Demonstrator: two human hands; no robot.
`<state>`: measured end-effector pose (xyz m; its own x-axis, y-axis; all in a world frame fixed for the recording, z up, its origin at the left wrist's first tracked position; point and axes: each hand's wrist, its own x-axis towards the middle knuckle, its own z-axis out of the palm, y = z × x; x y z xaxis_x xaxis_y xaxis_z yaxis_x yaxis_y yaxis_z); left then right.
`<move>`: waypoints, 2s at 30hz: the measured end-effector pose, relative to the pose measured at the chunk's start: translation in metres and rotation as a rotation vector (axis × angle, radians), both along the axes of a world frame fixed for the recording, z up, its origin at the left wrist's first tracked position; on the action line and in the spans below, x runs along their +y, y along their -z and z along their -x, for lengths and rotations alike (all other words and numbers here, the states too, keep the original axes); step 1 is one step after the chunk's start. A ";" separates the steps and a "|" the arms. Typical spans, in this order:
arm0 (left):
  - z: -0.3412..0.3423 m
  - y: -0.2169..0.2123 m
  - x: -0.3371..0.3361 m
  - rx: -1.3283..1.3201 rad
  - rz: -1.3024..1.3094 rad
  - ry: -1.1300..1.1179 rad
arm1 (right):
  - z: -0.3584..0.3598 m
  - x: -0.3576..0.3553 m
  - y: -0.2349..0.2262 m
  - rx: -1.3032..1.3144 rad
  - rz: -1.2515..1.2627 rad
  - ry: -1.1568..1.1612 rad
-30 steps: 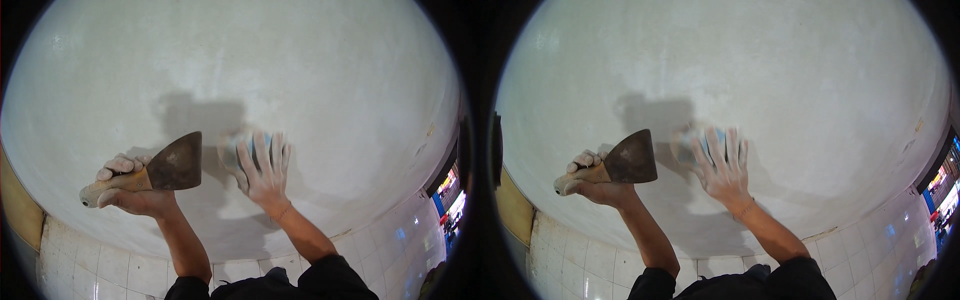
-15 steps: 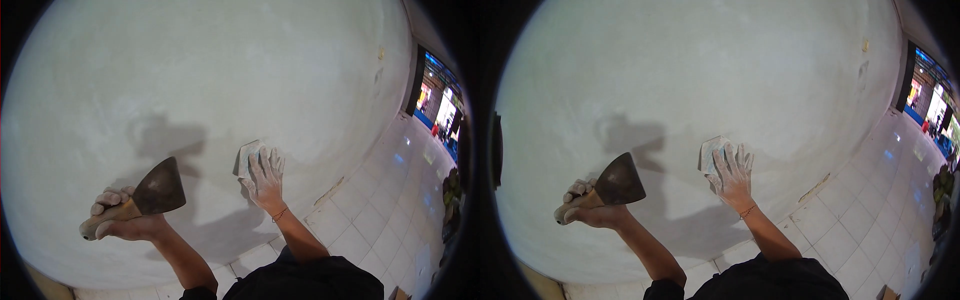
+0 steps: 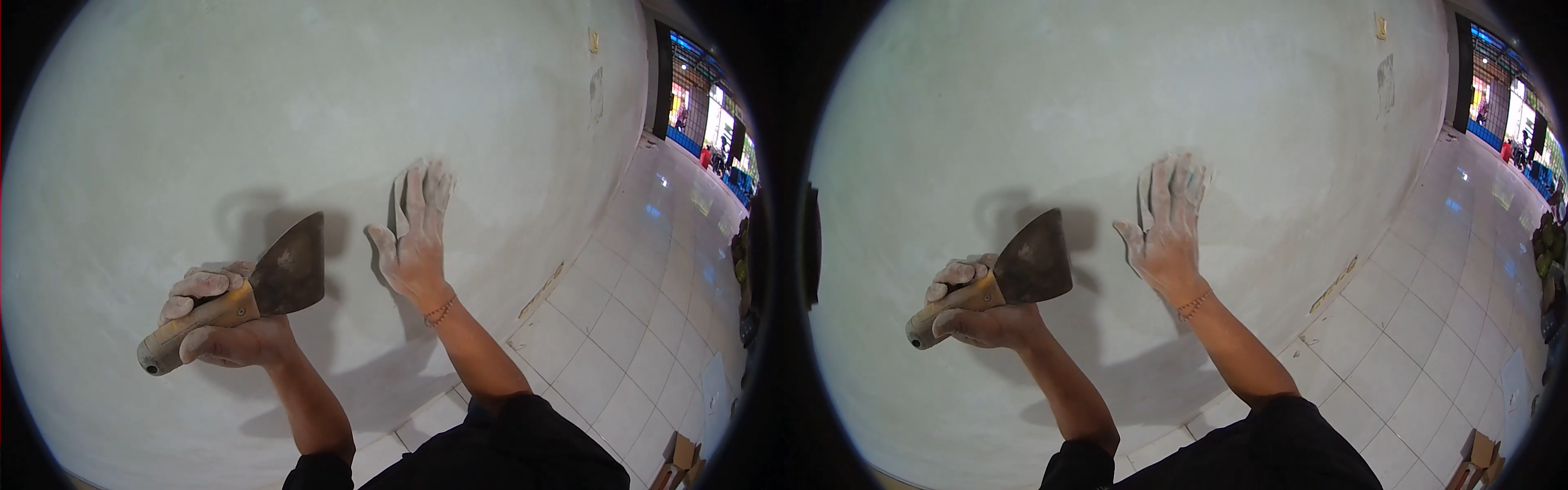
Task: The person sands a wall with sandpaper and a scraper tool.
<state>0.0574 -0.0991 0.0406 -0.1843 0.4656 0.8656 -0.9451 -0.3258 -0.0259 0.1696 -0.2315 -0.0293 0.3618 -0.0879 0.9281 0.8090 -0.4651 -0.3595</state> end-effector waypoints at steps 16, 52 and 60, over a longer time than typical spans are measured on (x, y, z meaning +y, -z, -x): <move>-0.054 -0.082 -0.076 -0.107 0.050 0.200 | -0.051 -0.055 -0.116 -0.256 0.245 0.019; -0.127 -0.076 -0.111 -0.078 -0.075 -0.402 | -0.135 -0.141 -0.102 -0.183 0.175 0.035; -0.131 -0.073 -0.109 -0.046 -0.031 -0.492 | -0.096 -0.107 -0.111 -0.233 0.332 -0.117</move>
<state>0.1885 -0.2083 0.1137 -0.4140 0.2879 0.8636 -0.6774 -0.7311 -0.0810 0.2654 -0.3385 0.0817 0.1291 0.2594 0.9571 0.9053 -0.4248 -0.0070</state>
